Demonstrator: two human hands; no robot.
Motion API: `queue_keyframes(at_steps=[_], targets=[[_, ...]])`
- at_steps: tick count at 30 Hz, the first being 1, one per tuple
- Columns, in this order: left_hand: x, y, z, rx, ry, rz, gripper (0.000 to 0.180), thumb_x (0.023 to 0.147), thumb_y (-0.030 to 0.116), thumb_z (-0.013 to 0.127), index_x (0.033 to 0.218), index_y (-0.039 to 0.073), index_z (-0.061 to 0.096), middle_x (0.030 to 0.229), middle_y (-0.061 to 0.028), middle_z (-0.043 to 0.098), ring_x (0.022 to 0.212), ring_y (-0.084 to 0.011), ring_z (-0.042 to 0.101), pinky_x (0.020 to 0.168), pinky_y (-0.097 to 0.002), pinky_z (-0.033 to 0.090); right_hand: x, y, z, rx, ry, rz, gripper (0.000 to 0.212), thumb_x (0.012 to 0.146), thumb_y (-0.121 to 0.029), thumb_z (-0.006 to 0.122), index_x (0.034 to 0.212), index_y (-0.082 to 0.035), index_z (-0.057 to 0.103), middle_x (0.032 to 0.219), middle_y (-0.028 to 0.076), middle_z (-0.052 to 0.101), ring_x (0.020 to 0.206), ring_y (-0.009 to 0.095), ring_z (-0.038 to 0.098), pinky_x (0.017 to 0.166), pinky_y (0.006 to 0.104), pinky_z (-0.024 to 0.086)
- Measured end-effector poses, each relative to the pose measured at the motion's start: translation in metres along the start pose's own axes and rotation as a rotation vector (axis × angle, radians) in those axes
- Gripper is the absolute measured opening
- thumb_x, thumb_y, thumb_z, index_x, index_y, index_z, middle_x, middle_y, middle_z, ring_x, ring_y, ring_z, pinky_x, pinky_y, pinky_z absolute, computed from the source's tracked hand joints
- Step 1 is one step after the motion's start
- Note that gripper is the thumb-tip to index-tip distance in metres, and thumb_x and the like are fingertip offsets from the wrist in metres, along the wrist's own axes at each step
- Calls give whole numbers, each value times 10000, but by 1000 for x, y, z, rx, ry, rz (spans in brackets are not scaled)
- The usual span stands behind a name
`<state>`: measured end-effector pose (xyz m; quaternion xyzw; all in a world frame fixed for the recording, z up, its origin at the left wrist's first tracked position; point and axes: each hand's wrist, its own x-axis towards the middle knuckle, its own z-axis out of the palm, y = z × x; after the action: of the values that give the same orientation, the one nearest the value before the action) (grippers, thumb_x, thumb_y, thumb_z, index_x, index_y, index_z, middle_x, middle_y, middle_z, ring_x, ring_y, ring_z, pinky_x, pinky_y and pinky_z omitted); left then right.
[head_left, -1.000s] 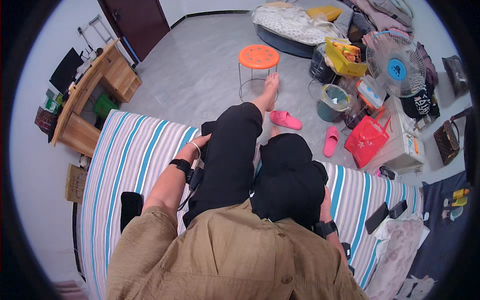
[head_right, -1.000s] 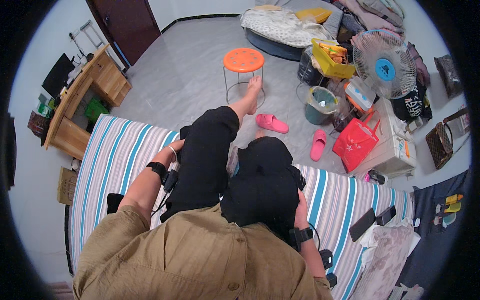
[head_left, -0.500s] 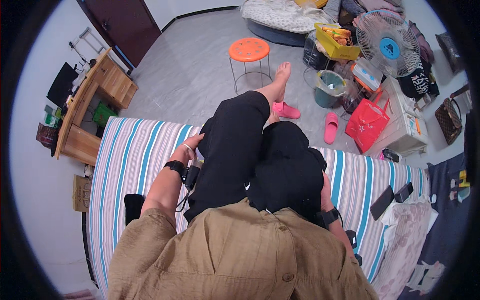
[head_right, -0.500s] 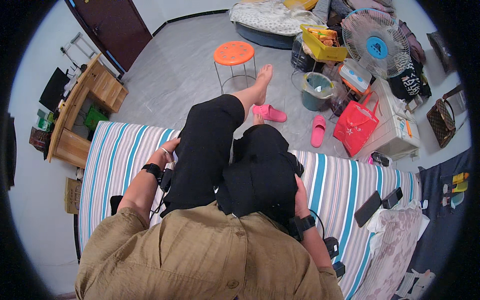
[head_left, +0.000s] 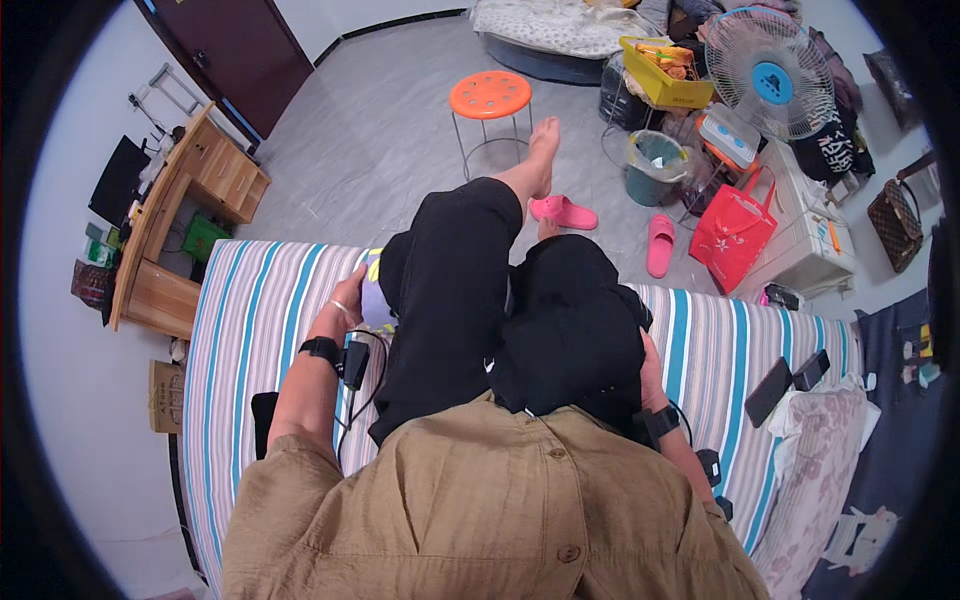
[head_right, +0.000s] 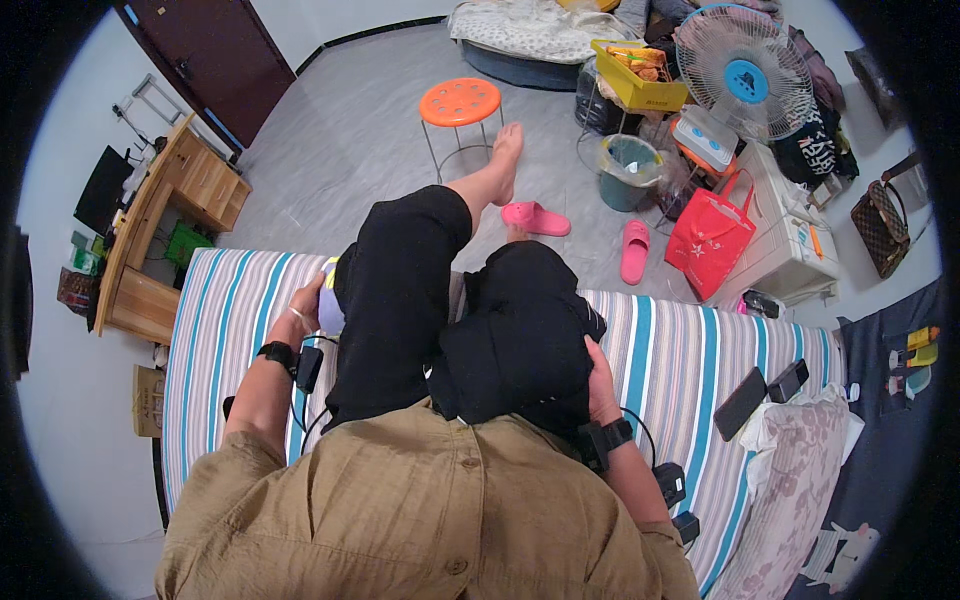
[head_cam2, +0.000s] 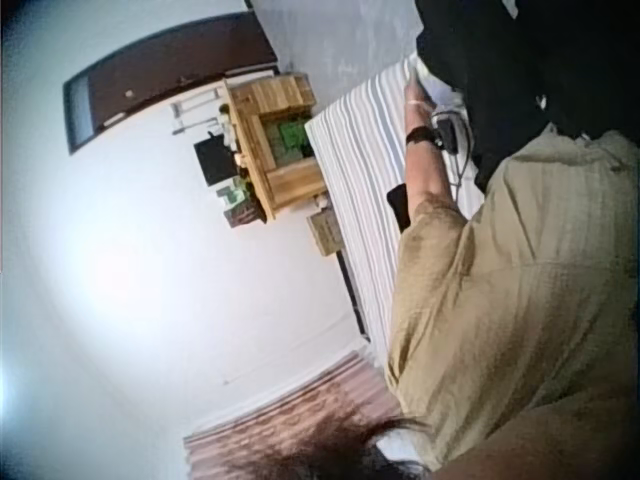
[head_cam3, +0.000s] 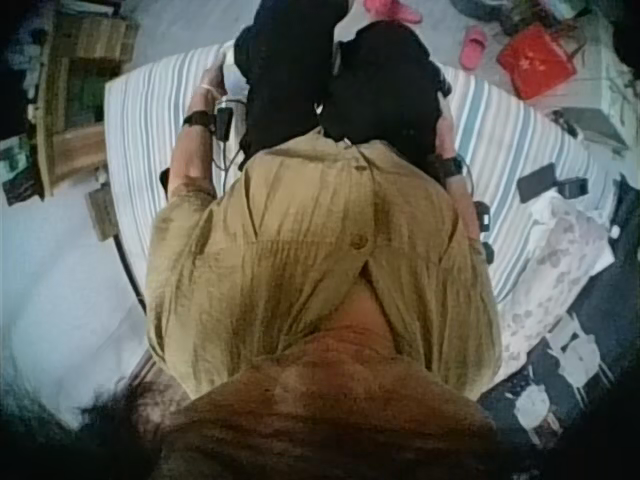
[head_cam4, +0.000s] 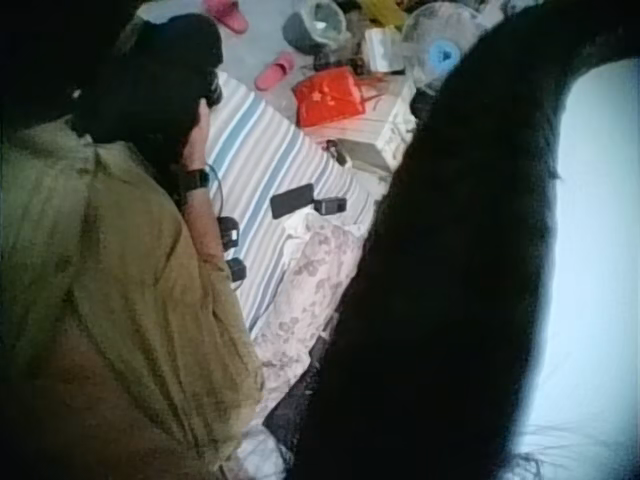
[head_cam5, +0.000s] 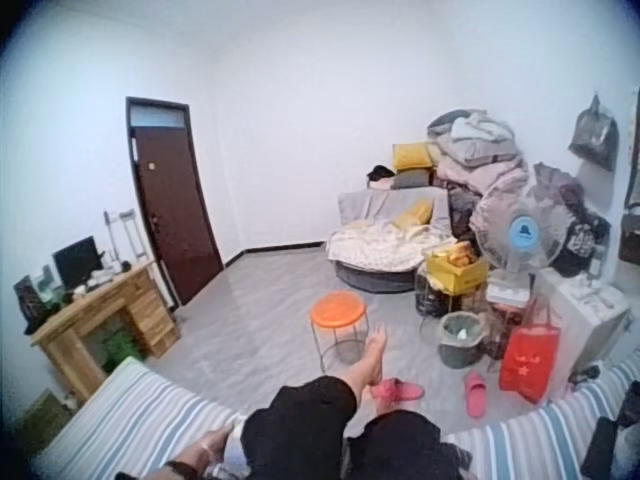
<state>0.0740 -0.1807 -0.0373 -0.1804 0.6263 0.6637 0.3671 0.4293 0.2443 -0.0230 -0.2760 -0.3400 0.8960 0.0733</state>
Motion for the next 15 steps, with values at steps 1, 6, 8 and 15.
queue_keyframes(at_steps=[1, 6, 8, 15], targets=[[-3, -9, -18, 3, -77, 18, 609, 1024, 541, 411, 1364, 61, 567, 1313, -124, 653, 1179, -314, 635, 1023, -504, 474, 1, 0, 5, -1, -13, 8, 548, 999, -403, 560, 1365, 4, 555, 1322, 138, 635, 1148, 274, 634, 1051, 392, 487], [-24, -25, -5, -124, -307, 32, 431, 952, 306, 633, 1312, 75, 581, 1185, -139, 695, 1084, -290, 681, 970, -471, 525, 5, 2, -4, 45, 35, 42, 559, 990, -407, 574, 1365, 7, 551, 1319, 147, 634, 1142, 275, 639, 1045, 396, 494], [-14, -25, 7, 23, -48, 145, 455, 892, 227, 702, 1299, 98, 544, 1171, -90, 674, 991, -283, 691, 868, -476, 566, 9, 4, -6, 60, 13, 50, 555, 990, -406, 576, 1361, 6, 554, 1314, 146, 636, 1136, 273, 641, 1041, 394, 497], [-7, 11, -85, 203, 30, 133, 437, 841, 86, 679, 1263, 47, 574, 1080, -113, 717, 869, -269, 723, 821, -424, 602, 5, 5, -13, 76, 45, 42, 525, 988, -397, 592, 1341, -9, 572, 1294, 130, 647, 1101, 268, 654, 1018, 384, 512]])
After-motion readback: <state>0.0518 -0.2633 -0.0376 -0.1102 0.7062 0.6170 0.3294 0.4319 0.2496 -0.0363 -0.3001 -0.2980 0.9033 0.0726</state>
